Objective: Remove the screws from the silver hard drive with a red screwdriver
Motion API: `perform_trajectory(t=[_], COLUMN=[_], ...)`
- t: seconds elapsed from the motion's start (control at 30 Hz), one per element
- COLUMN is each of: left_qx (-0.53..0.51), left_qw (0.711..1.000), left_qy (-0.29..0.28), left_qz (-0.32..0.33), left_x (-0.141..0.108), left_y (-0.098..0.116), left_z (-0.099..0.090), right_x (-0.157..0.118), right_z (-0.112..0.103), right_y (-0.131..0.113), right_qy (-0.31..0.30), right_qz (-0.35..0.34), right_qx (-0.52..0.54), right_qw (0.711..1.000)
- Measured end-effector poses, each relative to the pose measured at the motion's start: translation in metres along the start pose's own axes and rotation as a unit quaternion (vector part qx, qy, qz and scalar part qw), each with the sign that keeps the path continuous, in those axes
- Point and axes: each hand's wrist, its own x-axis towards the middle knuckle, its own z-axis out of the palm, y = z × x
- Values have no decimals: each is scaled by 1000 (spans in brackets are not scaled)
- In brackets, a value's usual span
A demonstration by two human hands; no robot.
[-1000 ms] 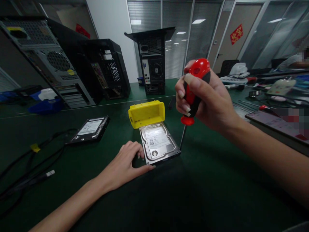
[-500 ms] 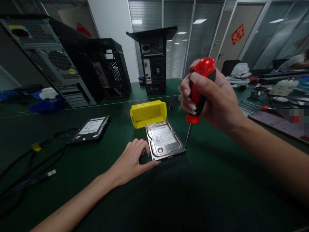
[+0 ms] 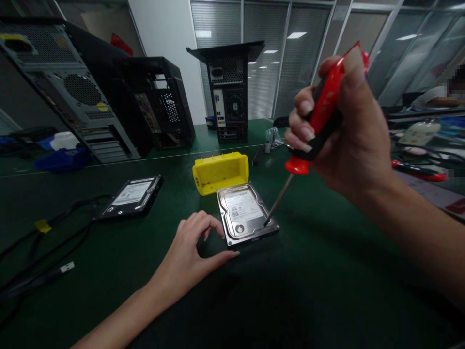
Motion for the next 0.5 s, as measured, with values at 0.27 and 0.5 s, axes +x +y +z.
perform_trajectory(t=[0.27,0.5], left_qx=[-91,-104], left_qw=[995,994], left_qy=[-27,-15], left_qz=[-11,-17], left_x=[6,7], left_y=[-9,-9], left_z=[10,11], right_x=[-13,-11], right_z=[26,40], right_y=[25,31], right_qy=[-75,-79], right_qz=[-9,-2], right_qx=[9,-1], right_qw=[997,997])
